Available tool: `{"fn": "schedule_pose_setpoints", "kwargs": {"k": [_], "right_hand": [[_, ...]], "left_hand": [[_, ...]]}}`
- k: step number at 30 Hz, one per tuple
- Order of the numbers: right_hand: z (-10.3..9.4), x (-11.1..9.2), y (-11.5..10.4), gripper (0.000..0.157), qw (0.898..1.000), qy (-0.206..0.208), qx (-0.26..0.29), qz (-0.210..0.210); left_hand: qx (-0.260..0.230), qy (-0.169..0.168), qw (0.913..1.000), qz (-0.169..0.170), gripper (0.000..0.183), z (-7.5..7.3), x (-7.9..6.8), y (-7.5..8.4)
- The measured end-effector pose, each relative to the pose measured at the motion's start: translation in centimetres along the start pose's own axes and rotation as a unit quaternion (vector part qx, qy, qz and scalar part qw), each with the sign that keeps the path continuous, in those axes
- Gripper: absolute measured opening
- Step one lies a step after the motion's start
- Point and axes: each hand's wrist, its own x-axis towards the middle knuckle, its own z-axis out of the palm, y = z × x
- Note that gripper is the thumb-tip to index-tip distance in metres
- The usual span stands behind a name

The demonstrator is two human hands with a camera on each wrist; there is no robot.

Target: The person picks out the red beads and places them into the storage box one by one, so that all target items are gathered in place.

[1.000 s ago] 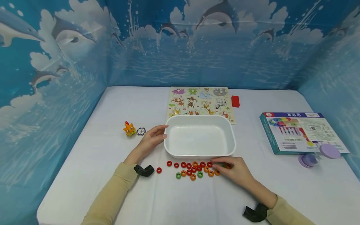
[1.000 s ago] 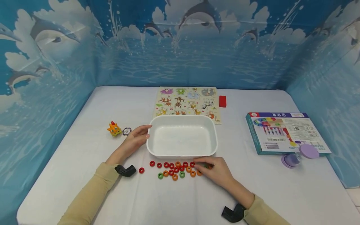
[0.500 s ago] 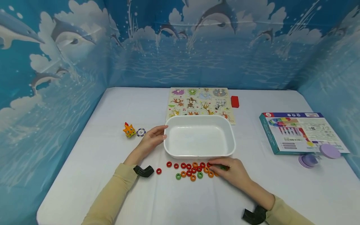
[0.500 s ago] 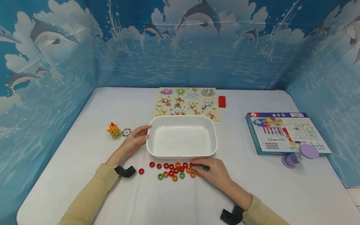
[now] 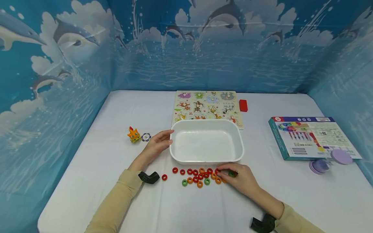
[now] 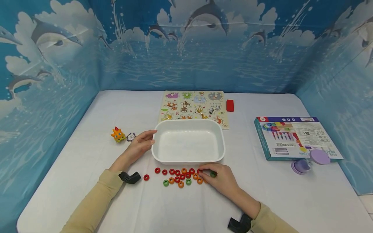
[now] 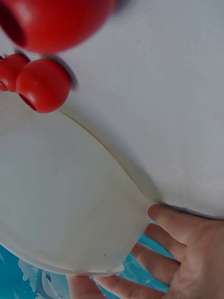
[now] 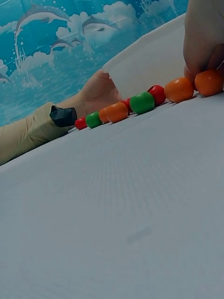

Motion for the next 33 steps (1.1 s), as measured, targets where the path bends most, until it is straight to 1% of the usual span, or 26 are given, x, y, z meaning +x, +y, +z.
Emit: {"fn": "schedule_pose_setpoints", "kwargs": {"k": [2,5,7,9,11,13,15,17,19,22,24,26,29,33], "right_hand": [[-0.3,0.0,-0.3,0.021,1.000,-0.001,-0.008,0.006],[-1.4,0.0,-1.1,0.021,1.000,-0.020,-0.012,0.017],[-2.5,0.1,-1.8,0.020,0.998,-0.057,0.004,0.030],[-3.8,0.5,-2.5,0.020,0.994,-0.101,0.025,0.037],[-5.1,1.2,-3.3,0.020,0.989,-0.139,0.053,0.023],[-6.4,2.4,-4.0,0.019,0.985,-0.159,0.073,-0.002],[-7.6,4.0,-4.8,0.020,0.982,-0.166,0.082,-0.037],[-8.3,6.1,-5.5,0.022,0.979,-0.167,0.090,-0.069],[-8.6,8.5,-6.0,0.022,0.978,-0.170,0.094,-0.082],[-8.2,12.3,-6.2,0.021,0.974,-0.192,0.101,-0.068],[-7.4,14.6,-6.2,0.022,0.968,-0.218,0.114,-0.043],[-6.3,16.7,-5.9,0.023,0.959,-0.250,0.131,-0.021],[-4.3,19.3,-5.1,0.025,0.941,-0.294,0.165,0.002],[-1.5,21.3,-3.7,0.026,0.926,-0.327,0.188,0.027]], "left_hand": [[0.001,0.001,1.0000,-0.002,0.047,0.0,0.0,0.0],[0.002,0.001,1.0000,-0.001,0.048,0.0,0.0,0.0],[0.004,0.001,1.0000,-0.002,0.049,0.1,-0.1,0.1],[0.003,0.000,1.0000,-0.002,0.050,0.1,-0.1,0.1],[0.002,0.000,1.0000,-0.003,0.049,0.1,-0.1,0.1],[0.002,0.001,1.0000,-0.003,0.048,0.0,-0.2,0.2],[0.001,0.001,1.0000,-0.003,0.048,0.0,-0.2,0.2],[0.003,0.001,1.0000,-0.002,0.047,-0.1,-0.2,0.2],[0.002,0.000,1.0000,0.000,0.047,-0.1,-0.2,0.2],[0.000,-0.001,1.0000,0.003,0.047,-0.1,-0.2,0.1],[0.000,-0.003,1.0000,0.004,0.047,-0.1,-0.2,0.1],[0.005,-0.005,1.0000,0.005,0.048,-0.1,-0.1,0.0],[0.015,-0.006,0.9999,0.004,0.049,-0.1,-0.1,0.0],[0.023,-0.006,0.9997,0.003,0.050,0.0,0.0,0.0]]}}
